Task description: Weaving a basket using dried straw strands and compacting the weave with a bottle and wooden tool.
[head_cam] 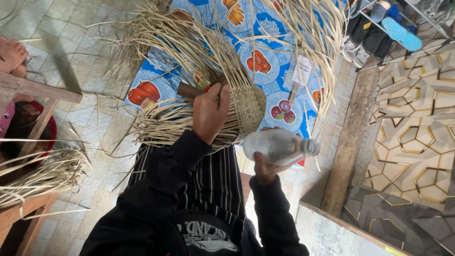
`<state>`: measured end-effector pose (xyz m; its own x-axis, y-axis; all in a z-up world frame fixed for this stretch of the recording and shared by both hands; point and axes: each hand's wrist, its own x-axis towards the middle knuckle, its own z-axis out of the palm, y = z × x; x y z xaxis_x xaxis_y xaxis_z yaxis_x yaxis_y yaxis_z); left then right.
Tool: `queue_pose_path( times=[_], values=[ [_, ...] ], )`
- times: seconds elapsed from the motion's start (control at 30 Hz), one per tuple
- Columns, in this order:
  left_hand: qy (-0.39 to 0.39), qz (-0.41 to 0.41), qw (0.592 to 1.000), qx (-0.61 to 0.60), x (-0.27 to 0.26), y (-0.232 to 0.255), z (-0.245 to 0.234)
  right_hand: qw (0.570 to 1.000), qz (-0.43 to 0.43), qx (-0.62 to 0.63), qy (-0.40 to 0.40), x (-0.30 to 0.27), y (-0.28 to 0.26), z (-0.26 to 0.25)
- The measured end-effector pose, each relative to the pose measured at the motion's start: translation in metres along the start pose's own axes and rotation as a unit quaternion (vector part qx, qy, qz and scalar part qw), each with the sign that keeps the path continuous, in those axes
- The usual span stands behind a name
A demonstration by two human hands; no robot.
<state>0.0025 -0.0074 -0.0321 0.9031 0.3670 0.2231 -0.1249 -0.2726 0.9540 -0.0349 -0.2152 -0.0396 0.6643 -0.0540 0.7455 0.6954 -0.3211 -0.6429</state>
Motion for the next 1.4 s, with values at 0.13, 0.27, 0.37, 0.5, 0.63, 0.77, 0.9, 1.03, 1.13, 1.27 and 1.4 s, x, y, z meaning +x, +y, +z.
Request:
queue_pose_path(
  times=[0.13, 0.27, 0.37, 0.5, 0.63, 0.77, 0.9, 1.03, 1.13, 1.27, 1.4],
  values=[
    [-0.001, 0.001, 1.000, 0.013, -0.001, 0.003, -0.003, 1.000, -0.006, -0.024, 0.016, 0.038, -0.018, 0.053],
    [0.011, 0.016, 1.000, 0.018, 0.004, 0.007, -0.010, 0.998, 0.012, 0.052, 0.021, 0.082, -0.014, 0.107],
    [0.019, 0.020, 1.000, -0.005, 0.003, 0.004, -0.009, 0.994, 0.065, 0.081, 0.028, 0.087, -0.013, 0.110],
    [0.017, 0.029, 0.999, -0.012, 0.005, 0.009, -0.012, 0.998, -0.026, 0.003, 0.048, 0.055, -0.025, 0.054],
    [0.003, 0.029, 1.000, -0.005, 0.002, 0.012, -0.011, 0.986, 0.002, -0.160, 0.051, 0.012, -0.007, 0.022],
    [0.002, 0.024, 1.000, -0.013, 0.004, 0.019, -0.014, 0.997, 0.022, -0.043, 0.057, 0.037, 0.017, 0.050],
    [0.033, 0.067, 0.997, 0.027, 0.000, 0.024, -0.014, 0.978, 0.175, 0.109, -0.012, 0.129, -0.027, 0.112],
    [0.035, 0.065, 0.997, 0.013, 0.003, 0.027, -0.016, 0.972, 0.188, 0.138, 0.024, 0.113, -0.008, 0.098],
    [0.011, 0.015, 0.999, -0.046, 0.002, 0.016, -0.012, 0.991, 0.083, 0.096, 0.051, 0.068, -0.004, 0.061],
    [0.011, 0.009, 0.998, -0.055, 0.003, 0.015, -0.013, 0.990, 0.082, 0.096, 0.058, 0.058, -0.008, 0.048],
    [0.006, 0.010, 0.998, -0.056, 0.005, 0.018, -0.014, 0.992, 0.070, 0.105, 0.011, 0.088, 0.028, 0.060]
  ],
)
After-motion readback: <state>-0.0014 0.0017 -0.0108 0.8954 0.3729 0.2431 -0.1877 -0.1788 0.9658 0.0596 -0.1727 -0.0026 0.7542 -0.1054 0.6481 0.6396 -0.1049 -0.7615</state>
